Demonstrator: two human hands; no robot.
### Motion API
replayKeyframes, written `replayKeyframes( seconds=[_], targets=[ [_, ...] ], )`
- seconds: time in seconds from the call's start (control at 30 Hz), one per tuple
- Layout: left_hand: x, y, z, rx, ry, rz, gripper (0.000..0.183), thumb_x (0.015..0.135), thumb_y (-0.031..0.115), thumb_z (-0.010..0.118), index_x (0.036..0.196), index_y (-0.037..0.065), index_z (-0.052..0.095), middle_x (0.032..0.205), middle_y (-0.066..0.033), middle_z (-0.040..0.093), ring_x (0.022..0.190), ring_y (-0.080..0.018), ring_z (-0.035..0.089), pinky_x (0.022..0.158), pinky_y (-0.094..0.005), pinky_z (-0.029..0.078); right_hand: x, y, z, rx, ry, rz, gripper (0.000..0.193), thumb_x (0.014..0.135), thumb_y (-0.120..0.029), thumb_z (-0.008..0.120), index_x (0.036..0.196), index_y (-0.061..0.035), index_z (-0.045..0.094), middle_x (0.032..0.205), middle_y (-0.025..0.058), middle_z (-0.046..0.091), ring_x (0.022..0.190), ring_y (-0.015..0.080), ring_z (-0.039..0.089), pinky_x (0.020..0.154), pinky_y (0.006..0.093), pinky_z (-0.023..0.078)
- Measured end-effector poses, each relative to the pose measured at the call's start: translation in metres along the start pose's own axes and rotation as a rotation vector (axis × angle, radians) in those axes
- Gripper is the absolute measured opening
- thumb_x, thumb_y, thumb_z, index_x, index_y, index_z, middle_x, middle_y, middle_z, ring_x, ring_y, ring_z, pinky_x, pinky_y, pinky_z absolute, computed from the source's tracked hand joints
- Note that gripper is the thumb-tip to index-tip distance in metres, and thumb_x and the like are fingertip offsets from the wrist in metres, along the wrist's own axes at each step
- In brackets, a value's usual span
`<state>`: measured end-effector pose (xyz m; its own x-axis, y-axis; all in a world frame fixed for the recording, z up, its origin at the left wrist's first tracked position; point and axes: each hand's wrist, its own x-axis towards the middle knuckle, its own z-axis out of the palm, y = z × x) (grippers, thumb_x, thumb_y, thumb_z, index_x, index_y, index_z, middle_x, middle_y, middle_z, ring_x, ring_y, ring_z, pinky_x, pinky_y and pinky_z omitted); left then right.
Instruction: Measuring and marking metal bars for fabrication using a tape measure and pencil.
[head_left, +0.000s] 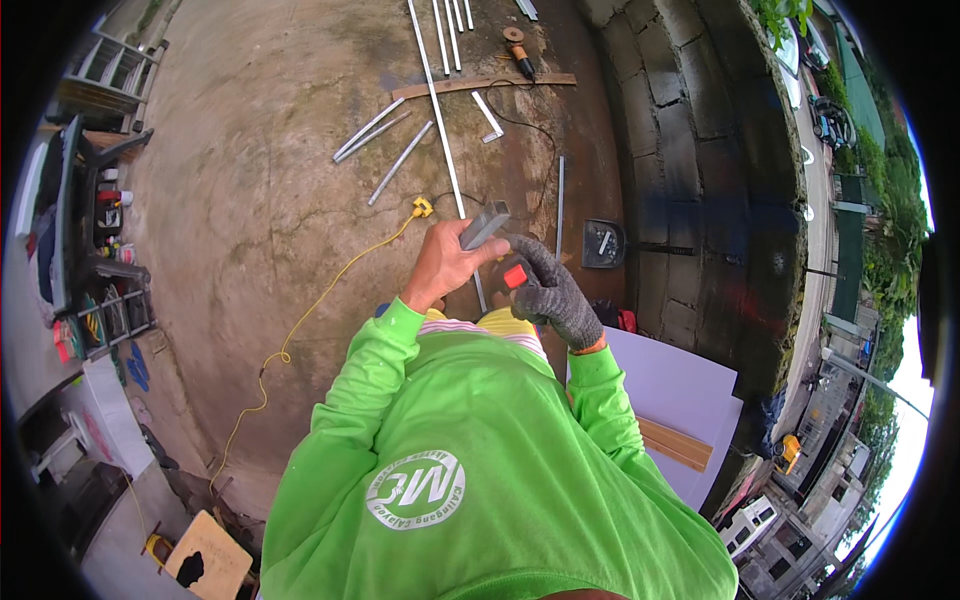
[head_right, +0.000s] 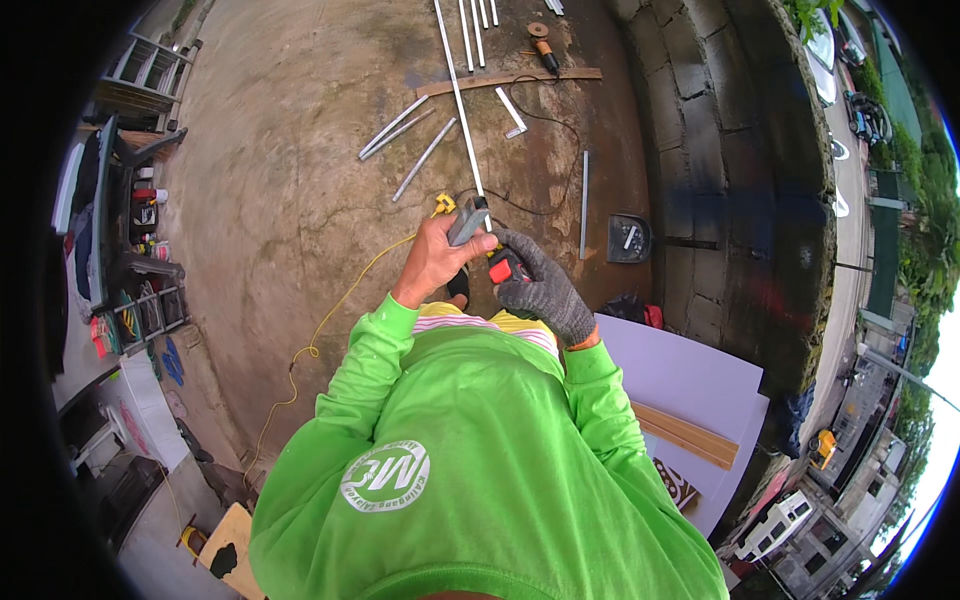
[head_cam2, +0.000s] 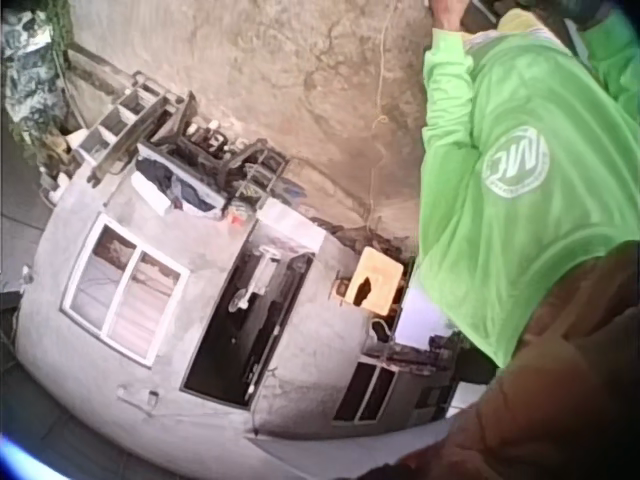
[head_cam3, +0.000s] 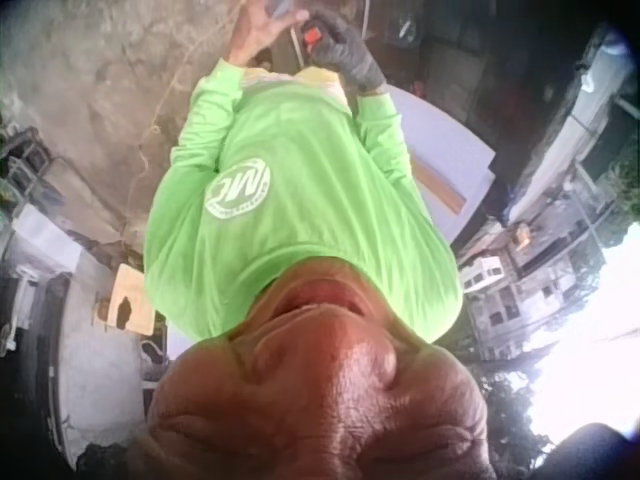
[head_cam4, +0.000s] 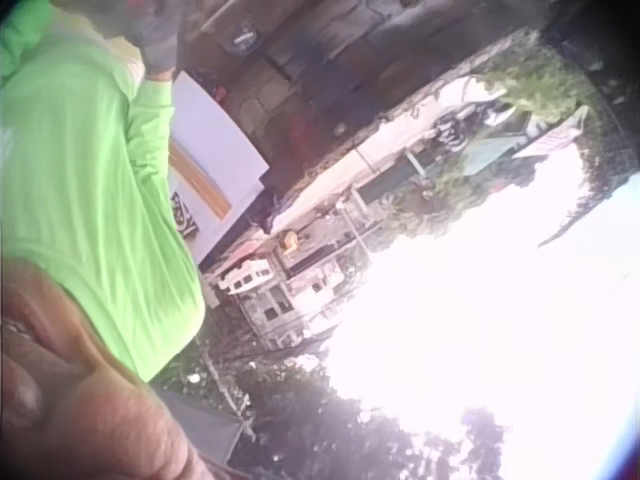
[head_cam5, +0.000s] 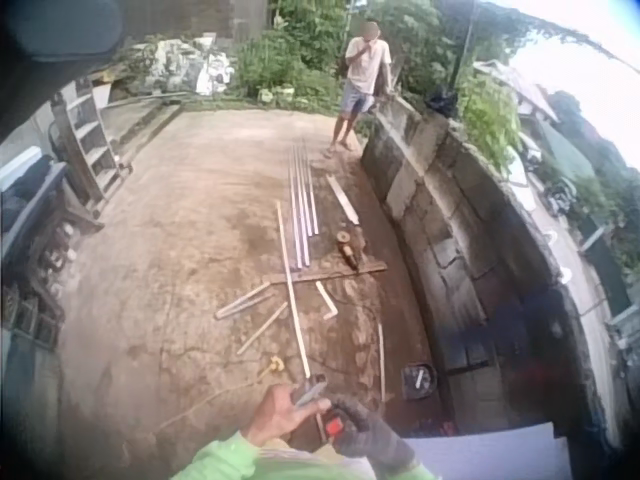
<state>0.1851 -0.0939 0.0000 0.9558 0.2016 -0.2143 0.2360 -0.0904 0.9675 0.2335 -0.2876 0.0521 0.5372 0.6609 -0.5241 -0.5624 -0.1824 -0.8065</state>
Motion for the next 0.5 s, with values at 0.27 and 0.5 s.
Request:
replayKeyframes(
  seconds=[0.27,0.5],
  targets=[
    [0.038,0.023,-0.074,-0.573,0.343,-0.055,0.024,0.08,0.024,0.076,0.082,0.002,0.064,0.064,0.0,0.054,0.054,-0.0069,0.047,0.05,-0.0222,0.038,-0.018,-0.001,-0.071,-0.269,-0.089,-0.01,0.074,0.066,-0.017,0.074,0.134,-0.0057,0.048,0.095,-0.0003,0.054,0.081,0.0093,0.052,0.074,0.0237,0.046],
    [0.046,0.045,-0.081,-0.585,0.273,0.177,0.036,0.081,0.028,0.074,0.096,-0.002,0.06,0.066,0.0031,0.049,0.055,-0.0056,0.042,0.05,-0.021,0.035,-0.036,0.001,-0.109,-0.027,-0.105,0.024,0.072,0.065,-0.011,0.071,0.132,0.0022,0.048,0.093,0.0002,0.058,0.079,0.0091,0.053,0.074,0.0236,0.047]
  ],
)
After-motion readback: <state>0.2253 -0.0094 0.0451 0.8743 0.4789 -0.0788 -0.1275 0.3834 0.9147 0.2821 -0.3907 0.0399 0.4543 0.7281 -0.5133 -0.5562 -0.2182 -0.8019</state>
